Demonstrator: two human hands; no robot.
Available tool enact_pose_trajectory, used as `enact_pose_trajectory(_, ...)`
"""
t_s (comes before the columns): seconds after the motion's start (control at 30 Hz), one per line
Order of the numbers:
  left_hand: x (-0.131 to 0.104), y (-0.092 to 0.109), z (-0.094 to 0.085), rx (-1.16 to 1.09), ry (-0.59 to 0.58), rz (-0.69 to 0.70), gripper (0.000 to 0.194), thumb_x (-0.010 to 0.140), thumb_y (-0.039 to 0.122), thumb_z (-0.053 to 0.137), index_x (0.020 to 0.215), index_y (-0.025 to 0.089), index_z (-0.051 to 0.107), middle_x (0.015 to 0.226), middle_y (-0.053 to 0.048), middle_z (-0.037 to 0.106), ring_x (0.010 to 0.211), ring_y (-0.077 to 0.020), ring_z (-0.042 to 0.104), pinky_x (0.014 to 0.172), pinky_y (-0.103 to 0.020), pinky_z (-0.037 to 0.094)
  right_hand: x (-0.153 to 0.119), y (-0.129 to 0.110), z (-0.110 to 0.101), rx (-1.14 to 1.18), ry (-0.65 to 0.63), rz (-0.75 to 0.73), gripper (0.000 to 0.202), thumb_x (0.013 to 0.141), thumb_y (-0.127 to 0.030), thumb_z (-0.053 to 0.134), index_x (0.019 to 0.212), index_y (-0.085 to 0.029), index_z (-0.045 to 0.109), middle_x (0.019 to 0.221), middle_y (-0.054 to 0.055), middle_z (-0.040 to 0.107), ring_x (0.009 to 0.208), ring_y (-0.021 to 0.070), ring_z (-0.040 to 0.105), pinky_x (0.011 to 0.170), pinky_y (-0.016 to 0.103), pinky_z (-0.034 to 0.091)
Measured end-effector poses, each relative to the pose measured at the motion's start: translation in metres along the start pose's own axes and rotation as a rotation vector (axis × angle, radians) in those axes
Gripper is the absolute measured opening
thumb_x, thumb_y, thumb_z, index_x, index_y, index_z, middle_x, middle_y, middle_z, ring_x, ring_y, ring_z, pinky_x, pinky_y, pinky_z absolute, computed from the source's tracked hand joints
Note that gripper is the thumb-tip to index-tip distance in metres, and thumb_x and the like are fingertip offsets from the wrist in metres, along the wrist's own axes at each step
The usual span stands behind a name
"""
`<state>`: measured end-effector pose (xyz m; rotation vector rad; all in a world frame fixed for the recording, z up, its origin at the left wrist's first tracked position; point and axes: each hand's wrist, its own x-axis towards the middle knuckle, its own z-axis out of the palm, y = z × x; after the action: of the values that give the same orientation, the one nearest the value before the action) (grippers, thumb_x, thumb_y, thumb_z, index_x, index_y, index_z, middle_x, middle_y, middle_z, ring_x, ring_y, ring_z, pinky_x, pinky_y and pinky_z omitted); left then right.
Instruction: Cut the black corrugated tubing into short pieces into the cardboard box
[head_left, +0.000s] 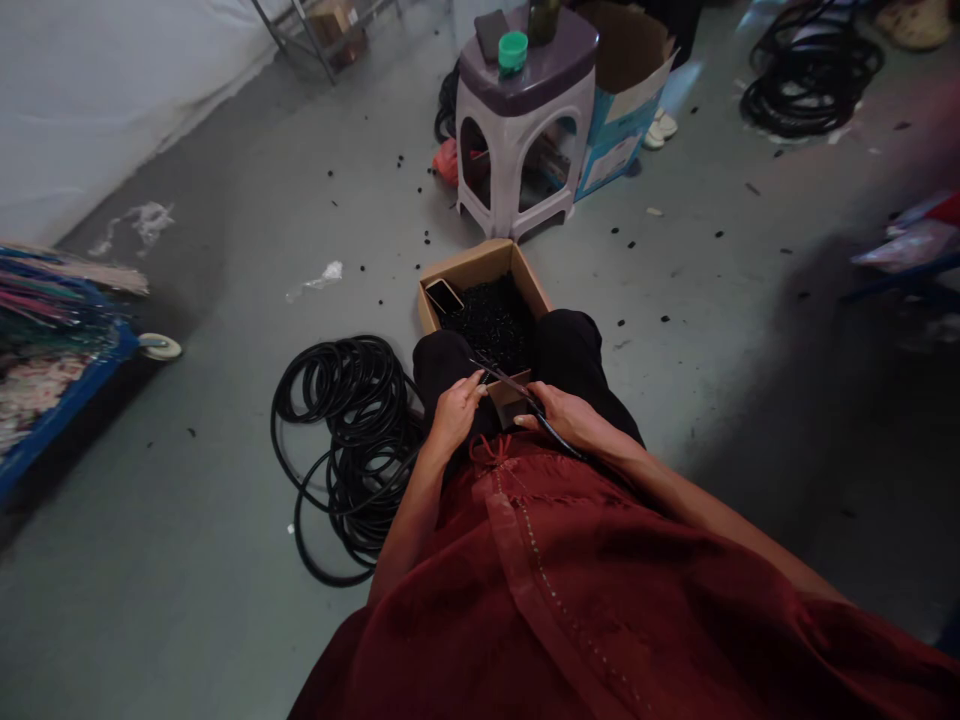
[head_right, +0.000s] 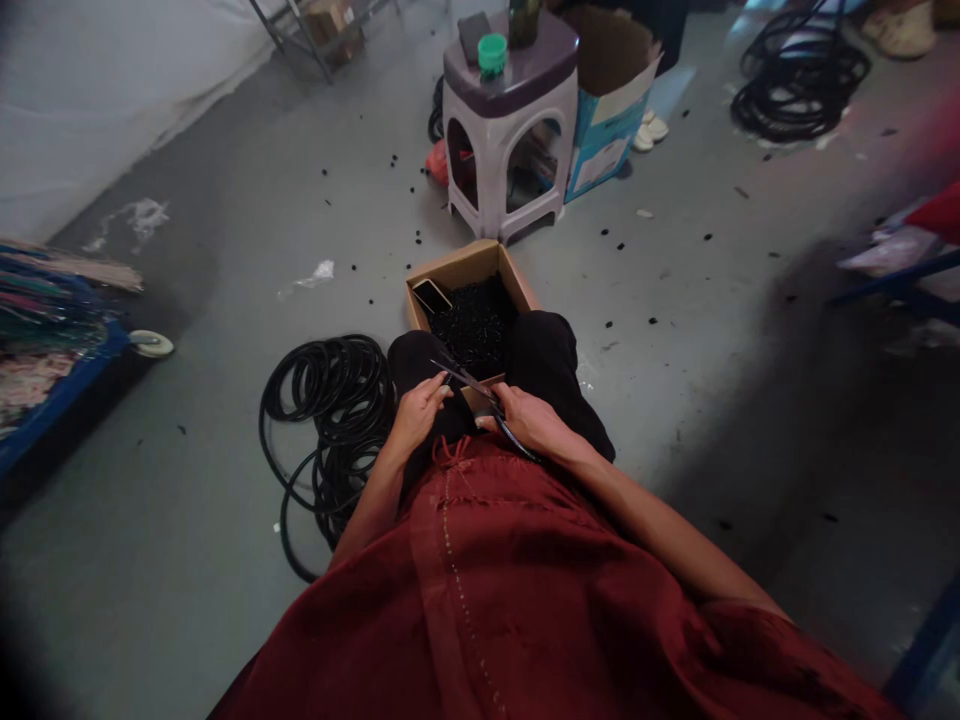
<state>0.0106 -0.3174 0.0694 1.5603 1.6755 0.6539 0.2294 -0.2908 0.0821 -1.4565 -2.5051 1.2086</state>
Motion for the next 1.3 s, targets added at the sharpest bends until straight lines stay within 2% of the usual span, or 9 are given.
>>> enact_pose_trajectory(0.4, -0.001, 0.005, -0.005, 0.197, -0.042, 0.08, 0.04, 0.097, 0.029, 0.039, 0.13, 0.014, 0.056, 0.096, -0.008, 0.066, 0.083, -0.0169, 0.062, 0.078, -0.026, 0.048, 0.002, 0.0, 0.002, 0.006, 0.012, 0.0, 0.042, 0.089, -0.052, 0.05, 0.113, -0.017, 0.05, 0.11, 0.014, 0.062, 0.099, 0.0259, 0.06, 0.081, 0.033, 0.044)
enact_pose_trajectory(0.63, -0.001, 0.01, -0.007, 0.325, -0.063, 0.136, 0.039, 0.097, 0.031, 0.039, 0.128, 0.015, 0.057, 0.095, -0.009, 0.064, 0.087, -0.0189, 0.063, 0.078, -0.027, 0.048, 0.005, -0.001, 0.003, 0.068, 0.027, -0.059, 0.055, 0.086, -0.055, 0.052, 0.124, -0.016, 0.047, 0.112, 0.014, 0.06, 0.102, 0.0257, 0.058, 0.086, 0.035, 0.044)
enact_pose_trajectory(0.77, -0.002, 0.01, -0.008, 0.341, -0.068, 0.154, 0.039, 0.097, 0.03, 0.039, 0.128, 0.016, 0.057, 0.093, -0.008, 0.064, 0.085, -0.0182, 0.062, 0.077, -0.027, 0.047, 0.006, 0.002, 0.006, 0.067, 0.04, -0.058, 0.048, 0.09, -0.051, 0.048, 0.123, -0.016, 0.048, 0.114, 0.014, 0.059, 0.104, 0.0251, 0.058, 0.088, 0.035, 0.043)
enact_pose_trajectory(1.1, -0.001, 0.006, -0.005, 0.12, -0.087, 0.08, 0.036, 0.094, 0.028, 0.043, 0.123, 0.017, 0.061, 0.101, -0.009, 0.067, 0.088, -0.0186, 0.063, 0.083, -0.029, 0.048, 0.008, 0.009, 0.015, 0.072, 0.034, -0.025, 0.03, 0.091, -0.046, 0.047, 0.102, -0.018, 0.051, 0.099, 0.011, 0.063, 0.088, 0.0222, 0.06, 0.078, 0.032, 0.044)
enact_pose_trajectory(1.23, 0.0, 0.006, -0.004, -0.117, -0.127, -0.02, 0.04, 0.094, 0.033, 0.041, 0.123, 0.013, 0.059, 0.093, -0.008, 0.067, 0.073, -0.0146, 0.058, 0.072, -0.027, 0.048, 0.008, 0.006, 0.013, 0.062, 0.055, -0.023, 0.03, 0.091, -0.045, 0.046, 0.104, -0.018, 0.051, 0.102, 0.011, 0.064, 0.089, 0.0224, 0.06, 0.077, 0.031, 0.043)
enact_pose_trajectory(1.3, 0.002, 0.005, -0.007, -0.241, -0.184, -0.041, 0.039, 0.093, 0.039, 0.04, 0.11, 0.013, 0.064, 0.082, -0.004, 0.064, 0.066, -0.0121, 0.054, 0.067, -0.025, 0.046, 0.007, 0.005, 0.012, 0.04, 0.067, -0.024, 0.031, 0.091, -0.045, 0.045, 0.104, -0.018, 0.052, 0.102, 0.011, 0.064, 0.089, 0.0224, 0.06, 0.077, 0.031, 0.043)
